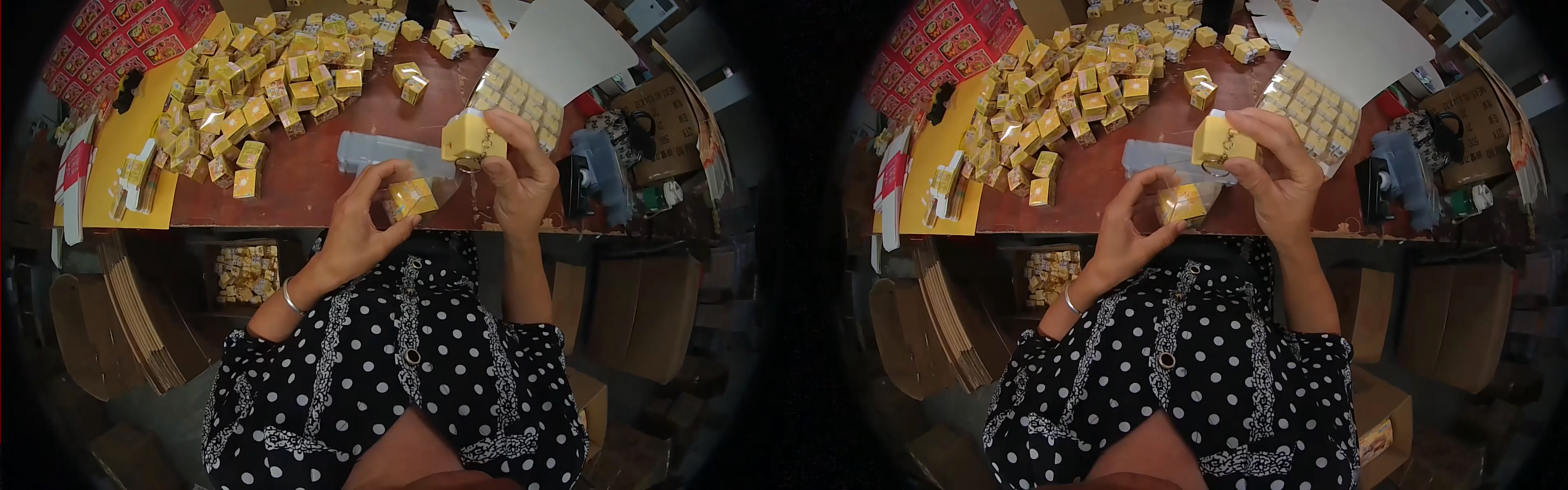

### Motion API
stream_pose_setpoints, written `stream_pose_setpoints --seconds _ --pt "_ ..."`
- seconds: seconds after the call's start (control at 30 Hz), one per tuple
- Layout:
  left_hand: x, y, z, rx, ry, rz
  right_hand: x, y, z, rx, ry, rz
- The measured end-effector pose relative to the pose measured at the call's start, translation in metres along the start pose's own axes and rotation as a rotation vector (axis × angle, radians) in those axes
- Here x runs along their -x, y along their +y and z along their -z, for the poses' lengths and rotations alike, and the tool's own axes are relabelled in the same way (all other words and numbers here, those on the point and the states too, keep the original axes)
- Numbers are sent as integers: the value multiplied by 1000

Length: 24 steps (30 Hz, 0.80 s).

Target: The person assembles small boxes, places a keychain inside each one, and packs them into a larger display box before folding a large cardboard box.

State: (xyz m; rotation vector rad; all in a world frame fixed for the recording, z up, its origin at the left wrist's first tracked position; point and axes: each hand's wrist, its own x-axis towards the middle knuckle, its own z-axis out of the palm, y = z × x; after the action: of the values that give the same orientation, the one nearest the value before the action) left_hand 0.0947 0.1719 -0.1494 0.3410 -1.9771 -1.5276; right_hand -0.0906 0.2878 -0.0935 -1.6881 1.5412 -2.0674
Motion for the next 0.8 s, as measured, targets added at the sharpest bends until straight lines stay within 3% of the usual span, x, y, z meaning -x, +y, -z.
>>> stream_pose_setpoints --seconds 0.1,0.4,0.47,0.5,0.57,0.6,0.67,0.8 --pt "0 5 -2 21 -26 4 8 4 -11 -107 32 -51" --pt "3 4 1 191 -45 72 20 7 -14 209 -33 -100" --pt "4 5 1 233 -56 79 18 12 -3 465 -265 87" --pt "3 5 1 263 -49 72 20 11 -6 463 -266 83" --pt "4 7 1 293 -38 69 27 8 -18 173 -51 -90" --pt "4 9 2 376 -33 54 32 6 -22 170 -52 -94" --pt "6 9 3 460 -24 44 47 3 -26 -288 -43 -447" --pt "15 0 6 414 -143 81 76 11 -28 -239 -110 -471"
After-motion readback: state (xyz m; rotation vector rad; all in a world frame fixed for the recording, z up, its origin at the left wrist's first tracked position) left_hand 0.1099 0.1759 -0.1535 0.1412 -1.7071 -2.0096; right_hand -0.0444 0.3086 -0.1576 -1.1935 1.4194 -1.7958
